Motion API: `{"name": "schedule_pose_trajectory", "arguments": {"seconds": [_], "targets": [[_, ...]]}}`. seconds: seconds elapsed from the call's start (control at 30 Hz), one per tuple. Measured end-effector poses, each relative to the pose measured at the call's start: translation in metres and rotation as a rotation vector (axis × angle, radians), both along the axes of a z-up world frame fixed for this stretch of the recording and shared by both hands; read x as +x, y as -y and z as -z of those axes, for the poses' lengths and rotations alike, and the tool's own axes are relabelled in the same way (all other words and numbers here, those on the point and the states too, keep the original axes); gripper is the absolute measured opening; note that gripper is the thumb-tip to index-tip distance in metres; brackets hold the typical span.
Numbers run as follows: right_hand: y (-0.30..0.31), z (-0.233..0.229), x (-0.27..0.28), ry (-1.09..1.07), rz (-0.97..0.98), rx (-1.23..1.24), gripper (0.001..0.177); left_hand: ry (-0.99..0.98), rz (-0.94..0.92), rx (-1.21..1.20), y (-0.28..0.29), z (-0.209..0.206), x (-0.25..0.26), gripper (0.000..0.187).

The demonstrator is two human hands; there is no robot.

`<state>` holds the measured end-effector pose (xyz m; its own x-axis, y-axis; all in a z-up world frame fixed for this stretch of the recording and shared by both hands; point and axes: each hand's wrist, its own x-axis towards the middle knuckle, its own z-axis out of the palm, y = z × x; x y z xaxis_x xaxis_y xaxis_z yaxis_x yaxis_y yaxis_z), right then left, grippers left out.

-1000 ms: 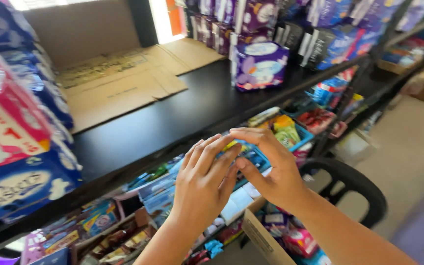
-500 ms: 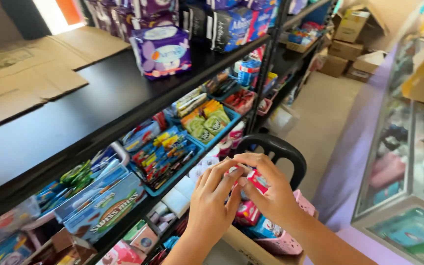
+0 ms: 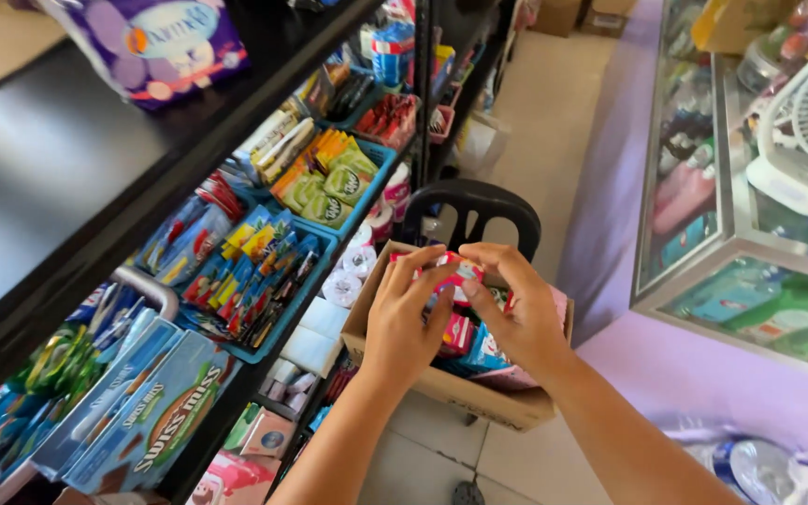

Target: The person takes various packages of sanitary pads from a cardboard box on the floor and places them onto a store shelf. They handle multiple brands and colors, including blue, pink, and purple packages, arranging them in neat rows on the shelf.

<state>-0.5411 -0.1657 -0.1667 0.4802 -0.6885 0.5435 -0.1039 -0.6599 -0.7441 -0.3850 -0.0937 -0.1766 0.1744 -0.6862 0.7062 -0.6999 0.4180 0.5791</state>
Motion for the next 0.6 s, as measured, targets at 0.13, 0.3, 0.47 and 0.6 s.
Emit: {"name": "schedule_pose_trajectory", "arguments": {"seconds": [0.13,0.3,0.47,0.6], "targets": [[0.009,0.022,-0.01,-0.061,0.109,0.096,0.033,-0.039,0.055,0.056,0.021,0.033,0.005,0.031],[0.028,0.067,-0.023,-0.051,0.15,0.106,0.03,-0.071,0.057,0.138,0.042,0.079,0.001,0.027],[0.057,0.113,-0.027,-0.116,0.157,0.155,0.03,-0.117,0.03,0.176,0.066,0.122,-0.006,0.027],[0.088,0.148,-0.023,-0.103,0.088,0.167,0.029,-0.171,-0.003,0.224,0.087,0.165,-0.008,0.029]]}}
